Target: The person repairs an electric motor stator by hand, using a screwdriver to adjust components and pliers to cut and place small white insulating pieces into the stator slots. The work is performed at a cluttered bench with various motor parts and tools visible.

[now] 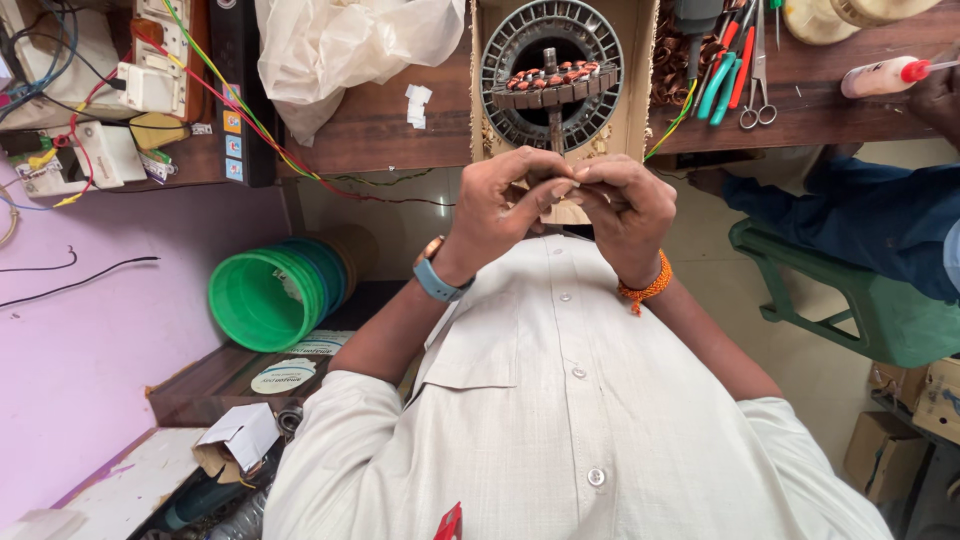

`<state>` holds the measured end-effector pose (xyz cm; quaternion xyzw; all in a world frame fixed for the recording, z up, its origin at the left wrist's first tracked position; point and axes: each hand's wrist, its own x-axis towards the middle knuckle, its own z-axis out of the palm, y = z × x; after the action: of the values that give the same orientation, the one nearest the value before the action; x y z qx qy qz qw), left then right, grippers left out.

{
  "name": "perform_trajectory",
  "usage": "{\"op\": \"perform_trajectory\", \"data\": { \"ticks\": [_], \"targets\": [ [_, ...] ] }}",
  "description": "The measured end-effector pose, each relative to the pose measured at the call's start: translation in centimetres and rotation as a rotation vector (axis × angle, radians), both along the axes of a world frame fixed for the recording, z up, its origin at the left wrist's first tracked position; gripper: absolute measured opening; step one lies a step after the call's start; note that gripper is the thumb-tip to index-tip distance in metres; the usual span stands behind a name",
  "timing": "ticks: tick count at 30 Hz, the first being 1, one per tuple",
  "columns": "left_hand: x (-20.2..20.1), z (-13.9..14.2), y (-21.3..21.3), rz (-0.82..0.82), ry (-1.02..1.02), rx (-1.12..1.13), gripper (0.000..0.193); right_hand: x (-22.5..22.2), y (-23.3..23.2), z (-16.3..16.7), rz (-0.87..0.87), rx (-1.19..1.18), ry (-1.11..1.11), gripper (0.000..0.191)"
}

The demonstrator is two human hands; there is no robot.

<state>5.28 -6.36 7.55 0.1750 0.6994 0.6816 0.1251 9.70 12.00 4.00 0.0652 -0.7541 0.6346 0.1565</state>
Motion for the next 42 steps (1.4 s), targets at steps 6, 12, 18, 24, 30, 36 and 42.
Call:
{"op": "perform_trajectory", "data": {
  "ticks": [6, 12, 18, 24, 30, 36, 42],
  "targets": [
    [-1.5, 1.4, -1.3, -0.129, 0.186, -0.111, 0.021, -0.3, -0.3, 0.0, 0.07, -0.293, -0.271, 0.011],
    [-1.9, 1.7, -1.6, -0.265, 0.141, -0.074, 0.023, -0.2, 1.6, -0.3, 0.373, -0.964, -0.678, 0.008],
    [-1.8, -0.9, -2.1, -0.338, -0.172, 0.1, 0.012, 0.2, 2.4, -1.7, 0.432, -0.968, -0.855, 0.008],
    [-0.9, -1.2, -0.1, -0.185, -0.072, -0.08, 0.009, -0.7, 2.6, -2.3, 0.406, -1.011, -0.852, 0.012],
    [-4.8, -1.4, -0.8, 0.008, 0.788, -0.429, 0.043, -1.9, 2.4, -1.3, 0.053, -0.542, -0.36, 0.007],
    [-9.2, -5.2, -0.4, -0.047, 0.696, -0.407, 0.072, -5.1, 1.4, -2.7, -0.134, -0.15, -0.028, 0.011],
    [-10.4, -6.5, 0.2, 0.016, 0.606, -0.485, 0.081, -8.4, 0.9, -4.0, -0.245, 0.312, 0.309, 0.017]
  ]
}}
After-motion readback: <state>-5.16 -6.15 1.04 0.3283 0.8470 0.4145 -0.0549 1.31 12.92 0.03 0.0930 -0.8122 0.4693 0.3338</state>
